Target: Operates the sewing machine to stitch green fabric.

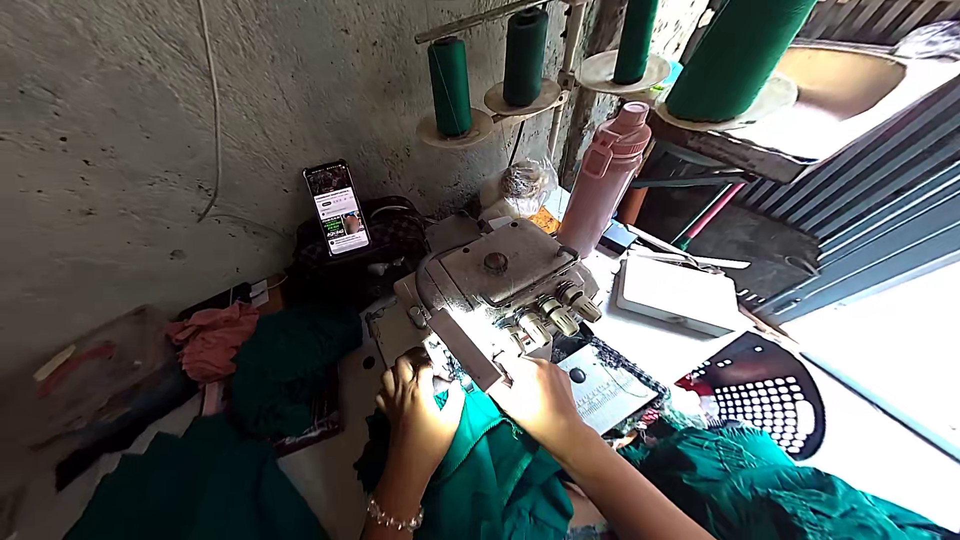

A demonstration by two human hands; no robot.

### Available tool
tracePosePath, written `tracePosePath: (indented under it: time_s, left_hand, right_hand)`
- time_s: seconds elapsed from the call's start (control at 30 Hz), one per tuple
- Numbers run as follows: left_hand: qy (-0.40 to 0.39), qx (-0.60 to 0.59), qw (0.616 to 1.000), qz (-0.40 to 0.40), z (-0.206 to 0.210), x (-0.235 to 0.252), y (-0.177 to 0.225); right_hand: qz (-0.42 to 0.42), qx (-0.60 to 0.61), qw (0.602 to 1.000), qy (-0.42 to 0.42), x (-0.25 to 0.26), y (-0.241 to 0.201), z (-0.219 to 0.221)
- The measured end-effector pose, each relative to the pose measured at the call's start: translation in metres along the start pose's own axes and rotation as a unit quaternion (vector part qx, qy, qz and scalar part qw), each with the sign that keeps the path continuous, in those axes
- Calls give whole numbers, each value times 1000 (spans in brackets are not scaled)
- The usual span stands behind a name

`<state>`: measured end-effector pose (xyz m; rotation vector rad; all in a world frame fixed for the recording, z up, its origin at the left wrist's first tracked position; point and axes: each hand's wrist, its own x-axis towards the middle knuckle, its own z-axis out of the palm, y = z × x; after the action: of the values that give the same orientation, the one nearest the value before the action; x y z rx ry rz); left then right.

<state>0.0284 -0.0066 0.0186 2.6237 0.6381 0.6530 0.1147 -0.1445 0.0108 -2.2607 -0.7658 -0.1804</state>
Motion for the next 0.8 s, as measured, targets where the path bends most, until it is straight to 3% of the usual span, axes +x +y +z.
tracePosePath:
  time_s: [0.1,0.23,0.4,0.8]
  left_hand:
    - [-34,-28,999,3,-6,-1,-3]
    - [-5,-21,1000,11,-1,-3,-5]
    - [20,18,999,32,4,-3,-6]
    - [21,27,999,37,6,-1,-8]
  right_hand:
    - [-13,55,998,27,-5,5,-3]
    - [-65,86,994,35,-10,2,-3]
    - [-35,70,997,-13,-7,3,-1]
    - [-30,49,998,-21,-4,4,-3]
